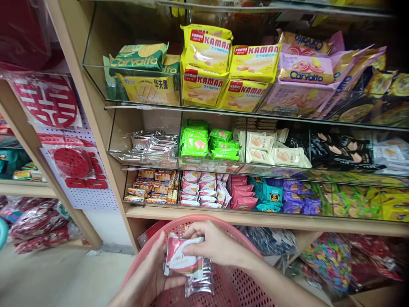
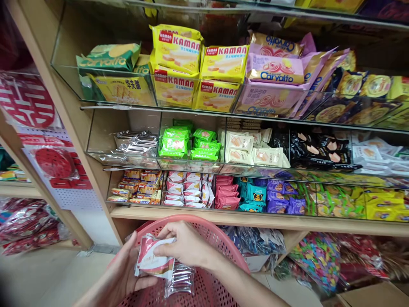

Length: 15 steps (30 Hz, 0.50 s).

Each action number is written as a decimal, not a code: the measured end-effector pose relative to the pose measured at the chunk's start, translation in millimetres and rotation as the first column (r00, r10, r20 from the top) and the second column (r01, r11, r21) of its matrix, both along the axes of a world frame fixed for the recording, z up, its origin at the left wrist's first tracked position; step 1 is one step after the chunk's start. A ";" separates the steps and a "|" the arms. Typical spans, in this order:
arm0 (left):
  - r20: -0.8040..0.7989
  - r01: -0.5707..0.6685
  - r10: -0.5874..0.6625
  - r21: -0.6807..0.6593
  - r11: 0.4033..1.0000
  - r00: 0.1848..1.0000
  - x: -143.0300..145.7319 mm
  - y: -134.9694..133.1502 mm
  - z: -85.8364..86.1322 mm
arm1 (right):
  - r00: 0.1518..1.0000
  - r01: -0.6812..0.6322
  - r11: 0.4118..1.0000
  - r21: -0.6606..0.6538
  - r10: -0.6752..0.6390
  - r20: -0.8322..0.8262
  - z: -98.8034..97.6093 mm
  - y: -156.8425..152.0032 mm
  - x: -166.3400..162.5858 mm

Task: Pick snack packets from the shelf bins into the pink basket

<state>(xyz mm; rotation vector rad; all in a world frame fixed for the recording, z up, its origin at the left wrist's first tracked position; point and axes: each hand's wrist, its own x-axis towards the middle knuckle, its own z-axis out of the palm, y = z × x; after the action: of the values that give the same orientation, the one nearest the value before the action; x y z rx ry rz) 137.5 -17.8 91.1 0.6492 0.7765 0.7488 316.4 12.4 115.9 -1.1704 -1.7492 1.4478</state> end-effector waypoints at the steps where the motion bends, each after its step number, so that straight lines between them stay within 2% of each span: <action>1: -0.046 -0.020 0.021 0.020 1.000 0.999 1.6 -2.6 0.8 | 1.000 0.005 1.000 0.028 -0.005 0.025 -0.7 -2.0 0.0; 5: -0.139 -0.072 0.078 0.050 0.996 0.987 7.9 -12.2 0.7 | 0.988 0.032 0.980 0.198 -0.061 0.144 -8.2 -12.3 0.0; 10: -0.143 -0.095 0.093 -0.012 0.995 0.985 11.7 -20.4 -5.1 | 0.970 0.053 0.953 0.299 -0.120 0.211 -13.9 -26.5 1.9; 15: -0.146 -0.130 0.103 -0.191 0.973 0.984 16.0 -31.5 -12.3 | 0.939 0.080 0.924 0.374 -0.196 0.282 -20.4 -44.0 10.8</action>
<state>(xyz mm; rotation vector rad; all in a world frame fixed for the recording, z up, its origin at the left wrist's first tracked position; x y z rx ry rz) 153.5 -49.3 78.7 0.4781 1.0077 0.7278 327.2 -31.6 95.4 -1.3449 -1.9904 0.8406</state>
